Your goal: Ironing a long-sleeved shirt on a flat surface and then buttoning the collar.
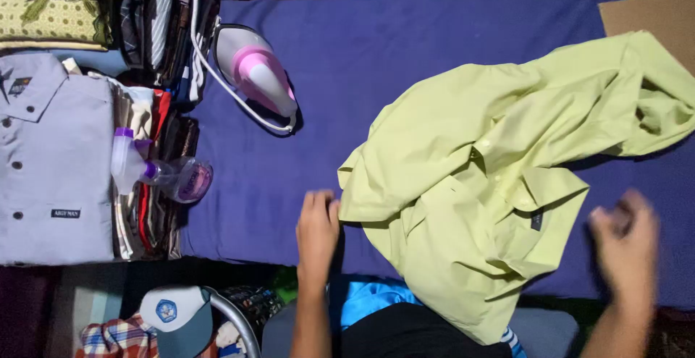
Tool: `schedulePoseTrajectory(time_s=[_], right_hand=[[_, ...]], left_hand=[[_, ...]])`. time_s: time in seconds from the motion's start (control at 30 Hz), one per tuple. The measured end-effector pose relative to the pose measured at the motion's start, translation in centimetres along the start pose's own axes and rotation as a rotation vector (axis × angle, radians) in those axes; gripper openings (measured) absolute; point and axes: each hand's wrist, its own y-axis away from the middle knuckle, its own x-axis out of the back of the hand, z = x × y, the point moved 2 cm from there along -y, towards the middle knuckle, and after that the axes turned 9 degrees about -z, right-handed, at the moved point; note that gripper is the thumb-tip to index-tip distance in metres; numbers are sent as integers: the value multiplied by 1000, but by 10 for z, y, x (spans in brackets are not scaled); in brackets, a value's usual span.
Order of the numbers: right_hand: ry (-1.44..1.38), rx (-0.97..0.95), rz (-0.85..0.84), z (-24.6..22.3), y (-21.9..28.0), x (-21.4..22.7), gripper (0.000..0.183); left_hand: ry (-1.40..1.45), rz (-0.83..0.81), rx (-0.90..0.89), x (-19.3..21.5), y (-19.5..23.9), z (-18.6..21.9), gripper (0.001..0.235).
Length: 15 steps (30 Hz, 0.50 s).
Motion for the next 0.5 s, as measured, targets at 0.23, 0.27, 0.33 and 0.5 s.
schedulePoseTrajectory(time_s=[0.23,0.27,0.33,0.5], right_hand=[[162,-158,-49,-170,67,-39,80],[73,-125,-73,-179,65,-39,84],[-16,-87,-95,-186,61,-42,89],[-261,100,-48,-163,47,-36,57]], left_hand=[[157,-394,228,-20,42,30,38],[280,-442,203,-26,44,35,38],[405,-484,177,-41,49,40,38],[562,-500,123,-82,66,29,20]])
